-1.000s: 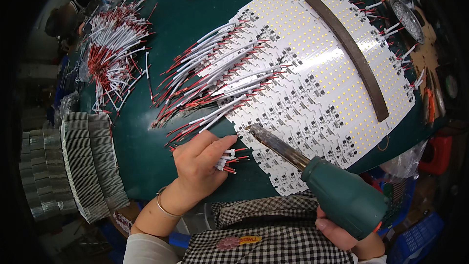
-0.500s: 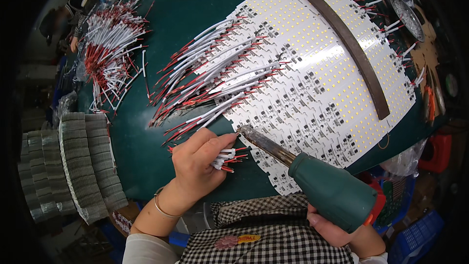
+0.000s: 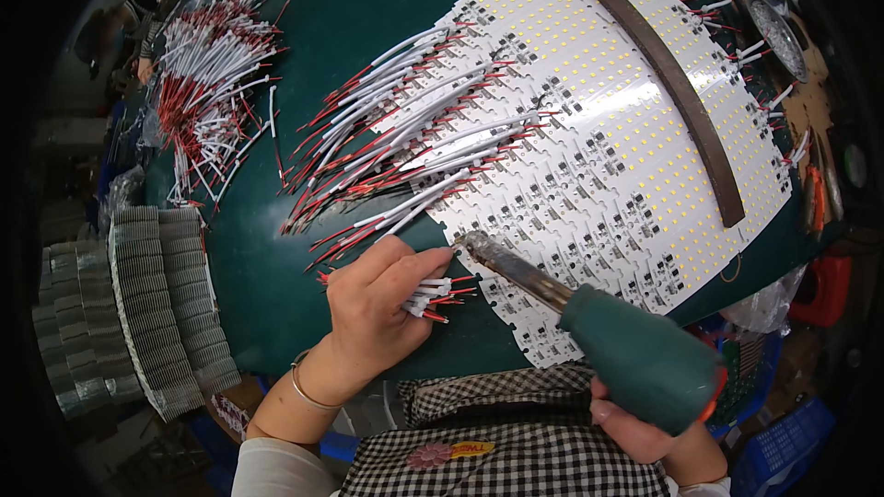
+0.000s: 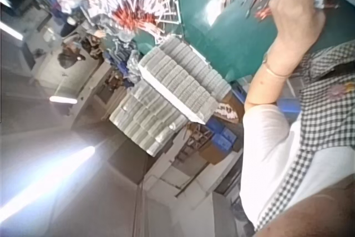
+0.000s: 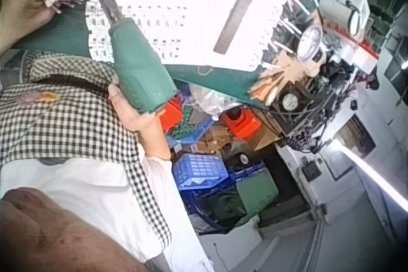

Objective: The person solders individual wires onto specific contact points on large LED panel boards using a manual soldering iron.

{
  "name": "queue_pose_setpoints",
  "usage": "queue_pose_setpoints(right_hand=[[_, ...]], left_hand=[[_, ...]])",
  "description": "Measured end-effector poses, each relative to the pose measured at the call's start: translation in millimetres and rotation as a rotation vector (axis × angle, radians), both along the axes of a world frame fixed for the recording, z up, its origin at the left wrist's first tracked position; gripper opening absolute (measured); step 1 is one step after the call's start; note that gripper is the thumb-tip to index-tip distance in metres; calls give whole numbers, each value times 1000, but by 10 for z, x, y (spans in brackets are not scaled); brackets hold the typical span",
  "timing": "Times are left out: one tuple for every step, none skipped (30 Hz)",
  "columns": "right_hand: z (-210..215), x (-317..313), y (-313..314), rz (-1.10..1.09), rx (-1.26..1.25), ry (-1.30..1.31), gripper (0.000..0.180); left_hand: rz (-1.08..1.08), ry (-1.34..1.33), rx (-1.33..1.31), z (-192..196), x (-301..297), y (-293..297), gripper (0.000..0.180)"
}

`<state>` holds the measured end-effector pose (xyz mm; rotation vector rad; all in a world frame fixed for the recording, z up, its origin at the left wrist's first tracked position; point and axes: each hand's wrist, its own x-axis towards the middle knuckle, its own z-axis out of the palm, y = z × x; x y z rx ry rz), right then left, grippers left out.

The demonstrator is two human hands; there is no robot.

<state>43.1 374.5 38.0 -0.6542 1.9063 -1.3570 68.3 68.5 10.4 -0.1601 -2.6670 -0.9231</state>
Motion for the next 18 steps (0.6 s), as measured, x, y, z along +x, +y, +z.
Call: queue_pose_setpoints(right_hand=[[100, 37, -83, -258, -52, -211, 41], [173, 61, -146, -518, -104, -421, 46], [200, 60, -175, -515, -105, -421, 46], [217, 53, -199, -584, -117, -426, 50], [222, 51, -210, -654, -128, -431, 55], [169, 24, -43, -460, -199, -491, 58], [216, 38, -61, -471, -191, -481, 58], [226, 48, -83, -496, -187, -487, 58], [233, 54, -91, -522, -183, -493, 57], [236, 53, -70, -526, -184, -493, 57], [241, 52, -42, -500, -169, -506, 58], [246, 56, -24, -476, -155, -518, 59], [257, 71, -54, -481, -156, -518, 59], [273, 94, -113, -589, -132, -488, 61], [282, 110, -141, -697, -107, -456, 65], [285, 121, -123, -702, -110, -459, 65], [294, 133, -95, -677, -94, -470, 63], [295, 146, -60, -652, -79, -482, 62]], left_hand=[[-1, 1, -1, -7, 3, 1, 43], [1, 1, -3, -6, 2, 3, 43], [2, -5, 3, -7, 2, 9, 43], [3, -11, 8, -6, 6, 10, 44], [5, -12, 6, -1, 17, 6, 44], [10, -8, -10, 5, 32, 1, 45], [6, 3, -13, 13, 15, -2, 46], [3, 2, -14, 15, 11, -1, 46], [4, -8, -38, 16, 7, 1, 48], [5, -18, -60, 16, 2, 3, 50], [2, -18, -61, 24, 6, 5, 50], [4, -25, -83, 34, 6, 8, 51], [5, -31, -105, 40, 3, 8, 52], [1, -33, -106, 30, 1, -8, 52], [-31, -33, -53, 7, -3, -37, 53], [-62, -34, -2, -11, -5, -59, 53], [-67, -35, -2, -21, -5, -74, 53], [-98, -26, -19, -28, -5, -87, 53]])
